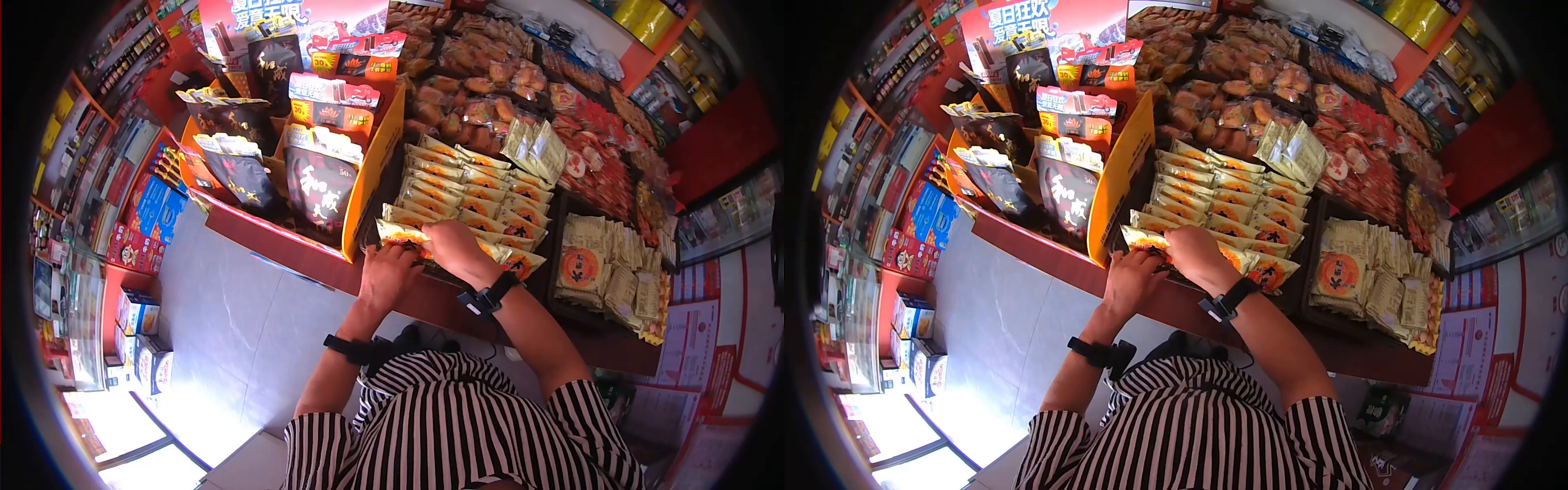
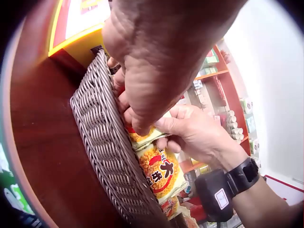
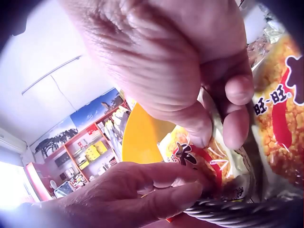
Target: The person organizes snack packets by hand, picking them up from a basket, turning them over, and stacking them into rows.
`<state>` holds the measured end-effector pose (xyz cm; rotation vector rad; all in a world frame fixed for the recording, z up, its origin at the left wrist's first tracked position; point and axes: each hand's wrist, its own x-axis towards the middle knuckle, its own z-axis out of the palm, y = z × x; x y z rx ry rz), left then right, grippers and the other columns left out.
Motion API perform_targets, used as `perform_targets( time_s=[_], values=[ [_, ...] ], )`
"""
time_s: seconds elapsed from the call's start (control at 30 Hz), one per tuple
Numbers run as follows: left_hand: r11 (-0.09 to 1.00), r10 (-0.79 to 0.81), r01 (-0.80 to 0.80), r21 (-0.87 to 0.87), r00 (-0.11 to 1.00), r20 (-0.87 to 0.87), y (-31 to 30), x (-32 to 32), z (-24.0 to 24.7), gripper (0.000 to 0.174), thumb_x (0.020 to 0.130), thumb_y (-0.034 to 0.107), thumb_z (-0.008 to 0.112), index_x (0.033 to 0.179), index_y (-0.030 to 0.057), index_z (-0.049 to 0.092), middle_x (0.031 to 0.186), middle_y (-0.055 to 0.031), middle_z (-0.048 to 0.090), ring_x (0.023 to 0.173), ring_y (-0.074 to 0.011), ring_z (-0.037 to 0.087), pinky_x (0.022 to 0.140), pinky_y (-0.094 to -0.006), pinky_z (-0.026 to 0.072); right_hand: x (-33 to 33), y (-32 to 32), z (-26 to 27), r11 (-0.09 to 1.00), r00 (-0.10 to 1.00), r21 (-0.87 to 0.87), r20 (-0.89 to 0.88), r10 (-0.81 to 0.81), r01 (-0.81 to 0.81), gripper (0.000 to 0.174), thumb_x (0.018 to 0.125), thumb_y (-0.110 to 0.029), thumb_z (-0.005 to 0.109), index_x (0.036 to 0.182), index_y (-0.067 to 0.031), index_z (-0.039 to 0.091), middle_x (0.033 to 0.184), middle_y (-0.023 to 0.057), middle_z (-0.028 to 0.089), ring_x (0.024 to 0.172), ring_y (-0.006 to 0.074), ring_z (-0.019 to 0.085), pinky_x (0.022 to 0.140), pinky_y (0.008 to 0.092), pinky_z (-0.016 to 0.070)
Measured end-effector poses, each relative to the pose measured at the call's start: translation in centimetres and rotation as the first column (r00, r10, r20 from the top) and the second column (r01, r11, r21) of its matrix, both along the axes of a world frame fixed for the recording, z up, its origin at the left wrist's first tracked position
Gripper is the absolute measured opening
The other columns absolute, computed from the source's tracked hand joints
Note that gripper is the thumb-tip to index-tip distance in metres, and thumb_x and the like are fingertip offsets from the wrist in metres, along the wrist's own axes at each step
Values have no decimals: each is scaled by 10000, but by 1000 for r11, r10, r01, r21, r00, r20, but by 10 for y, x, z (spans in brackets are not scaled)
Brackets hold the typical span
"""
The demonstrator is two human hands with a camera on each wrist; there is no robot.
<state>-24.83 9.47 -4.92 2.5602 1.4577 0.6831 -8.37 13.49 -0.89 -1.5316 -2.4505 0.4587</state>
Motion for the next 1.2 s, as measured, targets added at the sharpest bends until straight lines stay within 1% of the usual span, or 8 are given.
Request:
perform_targets(
  time_s=[0.2,0.3,0.37,0.47,0.57,0.7,0.87,1.2],
  values=[
    [987,-40,11,-158,983,-180,12,4,-5,256,844,356,561,959,145,648,858,-41,628,858,-201,606,788,-385,409,4,1,-6,1000,995,2,103,-18,18,161,775,-159,624,819,-5,606,752,185,610,757,362,609,680,445,487],
    [991,-37,16,-137,988,-153,15,4,-8,259,848,361,551,948,144,652,840,-43,629,833,-209,613,769,-381,423,4,5,16,999,989,-38,142,-34,40,201,786,-186,635,866,-6,594,819,179,608,776,353,598,691,437,485],
    [990,-40,19,-142,988,-147,14,4,-5,259,843,364,555,987,168,643,836,-43,629,820,-205,620,756,-384,438,10,19,33,982,985,97,51,-168,162,206,788,-165,635,940,-31,600,881,154,602,837,331,584,731,418,481],
    [987,-49,24,-157,987,-156,18,5,-5,273,842,365,552,1048,204,628,833,-44,632,808,-203,628,745,-384,459,30,49,27,956,995,279,32,-99,86,235,768,-162,653,964,-39,608,882,143,594,874,311,574,766,416,482],
    [982,-42,8,-190,984,-175,20,7,-1,273,849,355,542,1071,215,619,839,-48,636,811,-209,632,748,-380,468,31,62,19,998,998,-37,43,-44,45,326,743,-178,685,1028,-42,602,964,147,593,972,328,552,829,412,447],
    [993,-46,36,-114,995,-88,21,7,-2,236,827,325,564,946,138,644,761,-64,618,731,-244,628,668,-374,487,24,68,-1,996,994,62,97,54,-61,297,738,-213,687,966,-42,606,984,161,587,946,345,584,781,438,483],
    [982,-50,32,-185,994,-97,22,6,-3,207,829,303,561,928,137,636,761,-66,618,733,-256,628,668,-372,492,24,78,0,998,991,-2,120,55,-55,245,725,-242,704,922,-113,638,942,151,591,882,334,596,738,427,488],
    [971,-46,20,-239,994,-101,27,8,0,188,841,294,544,915,143,629,750,-95,618,714,-290,629,640,-394,506,16,99,3,969,992,-232,71,107,-88,301,715,-340,698,897,-106,648,933,162,609,870,337,589,734,421,471]
  ],
)
